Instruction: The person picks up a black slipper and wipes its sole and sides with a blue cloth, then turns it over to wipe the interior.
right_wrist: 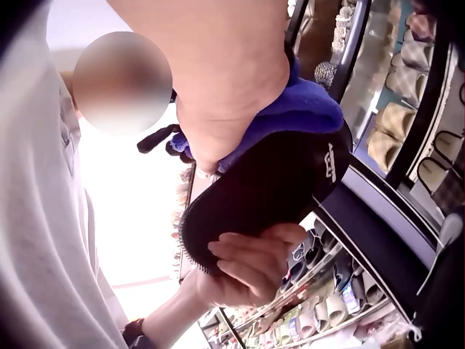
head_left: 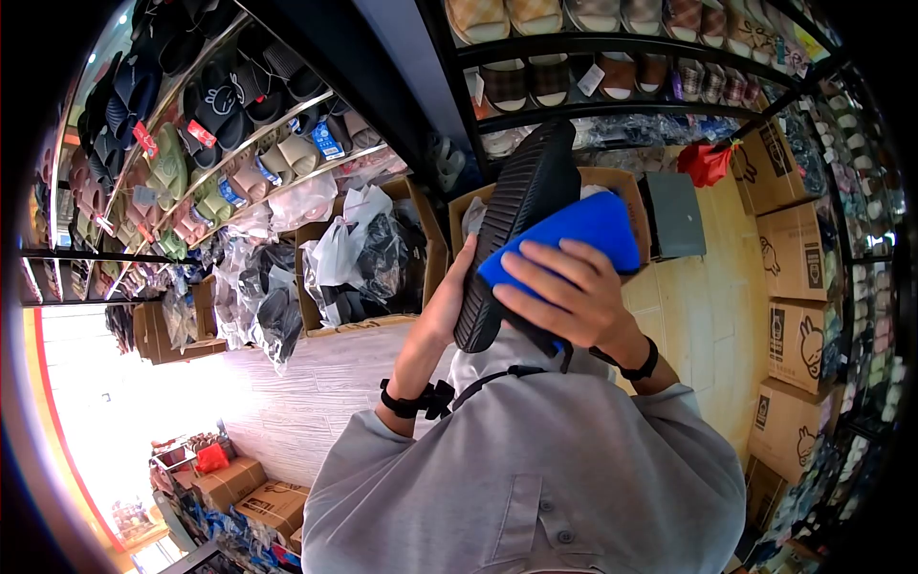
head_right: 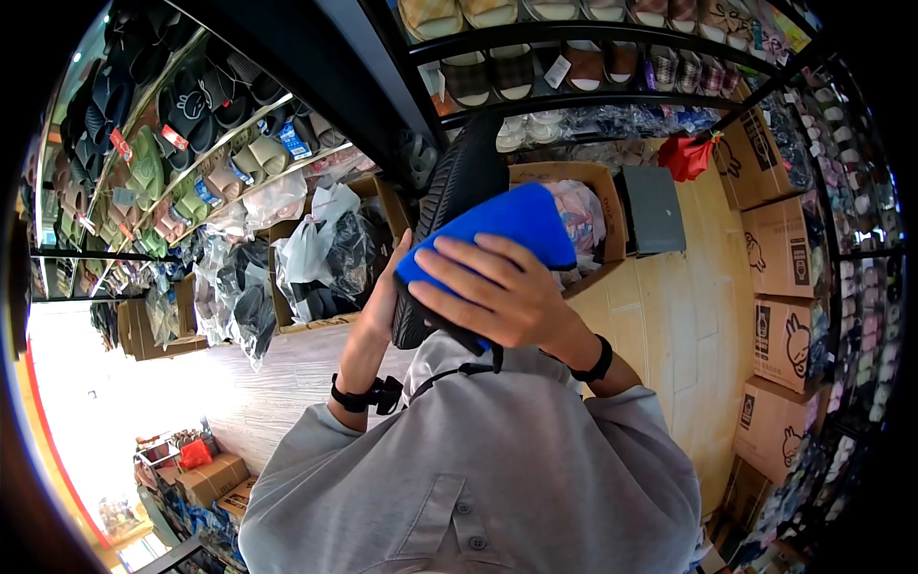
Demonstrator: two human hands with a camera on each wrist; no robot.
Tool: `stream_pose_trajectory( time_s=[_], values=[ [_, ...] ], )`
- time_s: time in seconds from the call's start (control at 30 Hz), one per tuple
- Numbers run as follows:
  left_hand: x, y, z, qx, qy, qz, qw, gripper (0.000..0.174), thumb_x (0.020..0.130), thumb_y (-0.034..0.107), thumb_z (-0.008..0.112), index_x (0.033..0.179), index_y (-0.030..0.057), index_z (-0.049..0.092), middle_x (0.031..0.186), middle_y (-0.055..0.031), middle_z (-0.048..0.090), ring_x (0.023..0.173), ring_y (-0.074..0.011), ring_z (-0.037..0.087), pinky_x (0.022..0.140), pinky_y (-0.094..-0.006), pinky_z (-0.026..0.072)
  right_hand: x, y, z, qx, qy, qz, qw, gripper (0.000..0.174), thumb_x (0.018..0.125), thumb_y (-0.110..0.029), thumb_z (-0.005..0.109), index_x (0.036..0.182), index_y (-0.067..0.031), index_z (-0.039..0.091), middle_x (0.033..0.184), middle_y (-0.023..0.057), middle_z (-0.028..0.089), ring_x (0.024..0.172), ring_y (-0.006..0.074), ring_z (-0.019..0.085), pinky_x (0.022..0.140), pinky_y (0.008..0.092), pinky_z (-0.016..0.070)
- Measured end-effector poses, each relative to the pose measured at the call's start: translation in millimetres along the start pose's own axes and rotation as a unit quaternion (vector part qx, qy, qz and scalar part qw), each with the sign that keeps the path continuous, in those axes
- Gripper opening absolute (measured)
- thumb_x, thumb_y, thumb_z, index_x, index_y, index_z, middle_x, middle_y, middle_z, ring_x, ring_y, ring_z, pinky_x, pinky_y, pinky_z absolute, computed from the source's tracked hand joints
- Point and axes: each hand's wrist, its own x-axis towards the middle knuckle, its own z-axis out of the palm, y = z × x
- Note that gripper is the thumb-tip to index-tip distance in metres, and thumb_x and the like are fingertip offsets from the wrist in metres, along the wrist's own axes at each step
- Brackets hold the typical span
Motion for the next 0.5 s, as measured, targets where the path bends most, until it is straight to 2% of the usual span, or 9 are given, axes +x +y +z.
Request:
stream_pose_trajectory(
  time_s=[0.07,0.13,0.2,0.27,0.33,0.4,0.43,0.47,0.5],
  values=[
    [1,1,-2,-0.015,0.002,0.0,1.0,0.061,0.115,0.05,0.036,0.142,-0.0003,0.057,0.114,-0.0116,0.076,0.091,-0.0186,0.078,0.079,-0.029,0.0659,0,3,0,-0.001,0.004,-0.01,1.0,0.04,0.092,-0.034,0.076,0.129,-0.0187,0.075,0.135,0.0052,0.072,0.127,0.023,0.066,0.109,0.042,0.0473],
    [6,-4,-25,0.018,-0.094,0.007,0.995,0.06,0.115,0.048,0.037,0.141,-0.001,0.058,0.116,-0.0116,0.076,0.091,-0.0175,0.078,0.079,-0.0279,0.0656,6,15,-7,0.012,0.031,0.073,0.997,0.042,0.089,-0.031,0.079,0.128,-0.0182,0.075,0.135,0.0052,0.072,0.126,0.0244,0.067,0.109,0.0441,0.0474],
    [7,-2,-22,0.039,-0.089,0.027,0.995,0.059,0.116,0.047,0.037,0.141,-0.0014,0.058,0.115,-0.0116,0.076,0.09,-0.0168,0.078,0.078,-0.027,0.0654,6,29,-7,0.002,0.07,0.131,0.989,0.047,0.085,-0.033,0.084,0.128,-0.0158,0.075,0.136,0.0062,0.072,0.124,0.0283,0.067,0.107,0.047,0.0482],
    [5,-1,-15,0.076,-0.012,0.039,0.996,0.058,0.116,0.046,0.037,0.14,-0.0011,0.059,0.114,-0.0114,0.076,0.09,-0.0165,0.078,0.078,-0.0261,0.0653,7,29,-6,0.004,0.078,0.137,0.988,0.046,0.085,-0.035,0.084,0.126,-0.0152,0.076,0.137,0.0062,0.071,0.123,0.0298,0.067,0.105,0.0471,0.0488],
    [5,-3,-16,0.052,-0.023,0.036,0.998,0.059,0.115,0.048,0.037,0.141,-0.001,0.058,0.116,-0.012,0.076,0.09,-0.0172,0.078,0.077,-0.0279,0.0661,9,15,-6,0.001,0.064,0.11,0.992,0.043,0.087,-0.033,0.082,0.125,-0.0154,0.077,0.137,0.0064,0.071,0.124,0.0296,0.067,0.105,0.0465,0.0495],
    [-1,0,-2,0.043,-0.023,0.054,0.997,0.06,0.115,0.049,0.037,0.142,-0.0009,0.057,0.118,-0.0129,0.075,0.091,-0.0188,0.078,0.076,-0.0304,0.0672,6,2,-2,0.015,0.035,0.05,0.998,0.036,0.094,-0.031,0.073,0.127,-0.0182,0.076,0.136,0.0052,0.071,0.125,0.0246,0.066,0.106,0.0423,0.0494],
    [8,2,-26,-0.014,-0.138,-0.017,0.99,0.061,0.114,0.051,0.037,0.143,-0.0003,0.056,0.12,-0.0137,0.074,0.092,-0.0203,0.078,0.076,-0.0327,0.068,3,1,-1,0.008,0.021,0.028,0.999,0.036,0.094,-0.031,0.073,0.128,-0.0184,0.076,0.135,0.0047,0.071,0.125,0.0238,0.066,0.106,0.0421,0.0492],
    [1,0,-9,0.018,-0.052,0.006,0.998,0.061,0.115,0.05,0.037,0.144,0.0004,0.055,0.121,-0.0132,0.074,0.093,-0.0195,0.078,0.079,-0.0311,0.0671,0,2,-2,0.0,0.008,0.006,1.0,0.036,0.094,-0.032,0.073,0.128,-0.0186,0.076,0.135,0.0041,0.071,0.125,0.023,0.066,0.107,0.0419,0.0489],
    [-3,1,-2,0.037,-0.038,0.009,0.999,0.061,0.115,0.05,0.037,0.144,0.0003,0.056,0.121,-0.0125,0.074,0.092,-0.0183,0.077,0.08,-0.0296,0.0663,4,7,-8,0.012,0.013,0.011,1.0,0.038,0.091,-0.031,0.076,0.127,-0.0172,0.076,0.134,0.0046,0.072,0.125,0.0237,0.067,0.107,0.0427,0.0495]
  ],
)
